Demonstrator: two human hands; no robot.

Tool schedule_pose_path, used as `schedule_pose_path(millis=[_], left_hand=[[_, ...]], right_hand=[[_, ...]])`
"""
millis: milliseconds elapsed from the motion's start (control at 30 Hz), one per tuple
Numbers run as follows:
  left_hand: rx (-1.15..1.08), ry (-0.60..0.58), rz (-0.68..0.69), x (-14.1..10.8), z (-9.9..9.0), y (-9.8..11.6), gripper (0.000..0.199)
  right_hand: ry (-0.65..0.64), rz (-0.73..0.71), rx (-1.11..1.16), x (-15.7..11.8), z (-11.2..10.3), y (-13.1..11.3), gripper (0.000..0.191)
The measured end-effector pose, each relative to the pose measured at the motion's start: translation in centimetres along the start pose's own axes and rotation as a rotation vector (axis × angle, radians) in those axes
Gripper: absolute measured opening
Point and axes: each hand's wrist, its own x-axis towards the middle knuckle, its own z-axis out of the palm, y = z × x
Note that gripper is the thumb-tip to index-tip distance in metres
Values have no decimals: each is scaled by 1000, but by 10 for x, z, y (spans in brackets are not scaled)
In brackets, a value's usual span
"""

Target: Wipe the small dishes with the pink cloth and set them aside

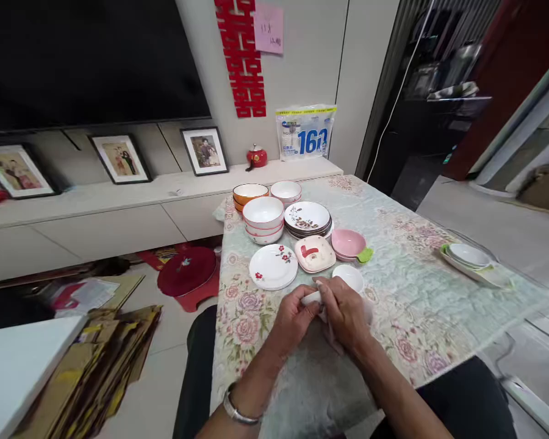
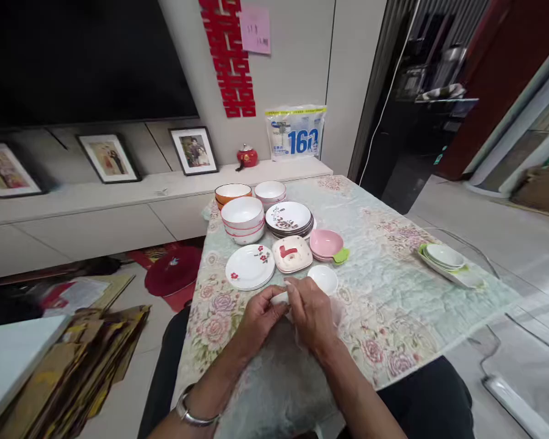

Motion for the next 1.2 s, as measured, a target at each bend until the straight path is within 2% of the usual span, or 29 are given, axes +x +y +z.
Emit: schedule_pose_path(millis=[67, 133, 300, 433, 533, 700, 833, 933, 1033, 1100, 1200], left_hand=[[12, -11, -8, -2, 0, 1, 20], [-43, -20, -5, -3, 0, 0, 19], [-415, -15, 13, -1, 0, -6, 22], [-523, -1, -57, 1, 2, -7, 25], [-438, -12, -63, 0, 1, -9, 25], [-36, -54, 0, -3, 0, 0, 21], [112, -50, 91, -4, 0, 9, 17], [47, -79, 131, -3, 0, 4, 16], [-181, -81, 121, -2, 1, -6, 19], [-285, -59, 82, -1, 2, -11, 20], [-168, -37, 25, -2, 2, -9, 20]], right_hand=[[-29, -92, 1, -1, 0, -2, 33], [-33, -89, 52, 0, -2, -4, 35], [23, 220, 335, 6, -11, -10, 43], [5, 293, 389, 9, -15, -10, 47], [0, 247, 324, 7, -13, -7, 44], [1, 46, 132, 1, -7, -4, 35], [13, 21, 161, 1, -7, -6, 36], [16, 120, 257, 4, -11, -6, 40], [21, 206, 315, 6, -13, -6, 43], [43, 173, 253, 5, -12, -6, 43], [16, 16, 110, 3, -10, -7, 38]])
